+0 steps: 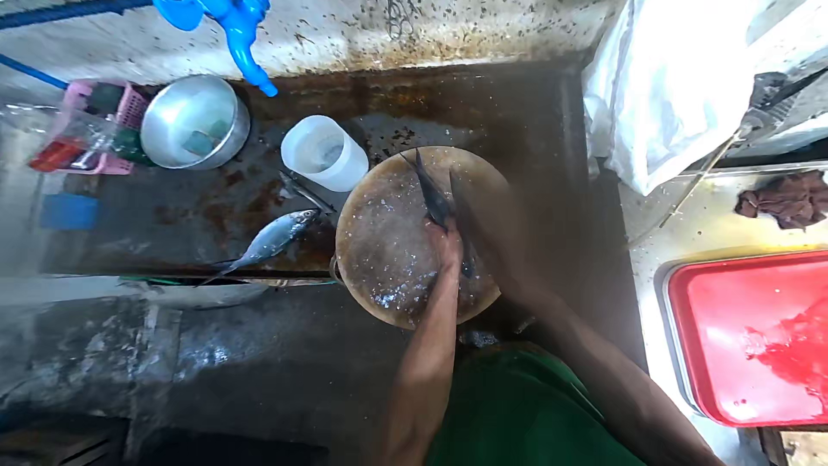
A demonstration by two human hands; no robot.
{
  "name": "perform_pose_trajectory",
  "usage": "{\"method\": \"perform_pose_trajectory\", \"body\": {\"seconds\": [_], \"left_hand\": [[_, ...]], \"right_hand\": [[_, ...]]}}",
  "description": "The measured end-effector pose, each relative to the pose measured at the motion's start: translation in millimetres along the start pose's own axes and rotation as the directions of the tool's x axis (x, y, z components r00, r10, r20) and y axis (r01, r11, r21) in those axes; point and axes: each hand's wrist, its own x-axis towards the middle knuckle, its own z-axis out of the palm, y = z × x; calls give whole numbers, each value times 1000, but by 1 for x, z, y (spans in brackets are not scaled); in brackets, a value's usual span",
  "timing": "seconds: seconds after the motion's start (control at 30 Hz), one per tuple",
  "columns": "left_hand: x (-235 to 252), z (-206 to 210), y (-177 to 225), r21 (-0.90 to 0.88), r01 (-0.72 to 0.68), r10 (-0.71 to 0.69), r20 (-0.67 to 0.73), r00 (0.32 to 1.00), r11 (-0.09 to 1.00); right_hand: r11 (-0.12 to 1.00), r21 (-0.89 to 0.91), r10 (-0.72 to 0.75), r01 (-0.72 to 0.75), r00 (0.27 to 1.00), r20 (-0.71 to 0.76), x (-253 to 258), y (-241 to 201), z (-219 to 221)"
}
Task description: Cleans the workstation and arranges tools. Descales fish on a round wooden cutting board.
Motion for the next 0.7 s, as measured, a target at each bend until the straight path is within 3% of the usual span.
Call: {"method": "perform_pose_trajectory", "body": {"seconds": [0.1, 0.17, 0.2, 0.27, 0.33, 0.43, 0.53, 0.57, 0.63, 0.7], "left_hand": [[-3, 2, -1, -72, 6, -7, -14, 1000, 997], [-5, 1, 0, -78, 20, -21, -8, 1000, 997], [-4, 0, 2, -58, 19, -19, -10, 1000, 998], [-5, 1, 2, 2, 20, -20, -27, 999, 1000], [-7, 2, 1, 27, 7, -6, -42, 999, 1000], [-7, 2, 2, 30, 2, -1, -45, 999, 1000], [-9, 3, 1, -6, 0, -1, -35, 999, 1000], [-7, 3, 1, -4, -11, 10, -44, 999, 1000], [-6, 6, 1, 52, -17, 20, -58, 998, 998], [-7, 7, 4, 118, -5, 13, -66, 998, 993]], "right_hand": [[971, 32, -215, 237, 923, -319, -16, -16, -3], [958, -6, -262, 286, 868, -421, -18, -15, 8], [977, -32, -205, 208, 904, -375, -16, -10, 13], [997, -52, 50, -54, 996, -76, -5, 0, 13], [992, -18, 124, -123, 991, 46, 3, -2, -3], [998, 42, -45, 53, 982, -183, -13, -29, -26], [968, -1, -220, 250, 848, -482, -15, -33, -10], [974, -27, -210, 224, 858, -469, -11, -25, 1], [998, -66, 2, -14, 982, -189, -3, -6, 15], [987, -77, 140, -138, 990, 31, 5, -4, 4]]}}
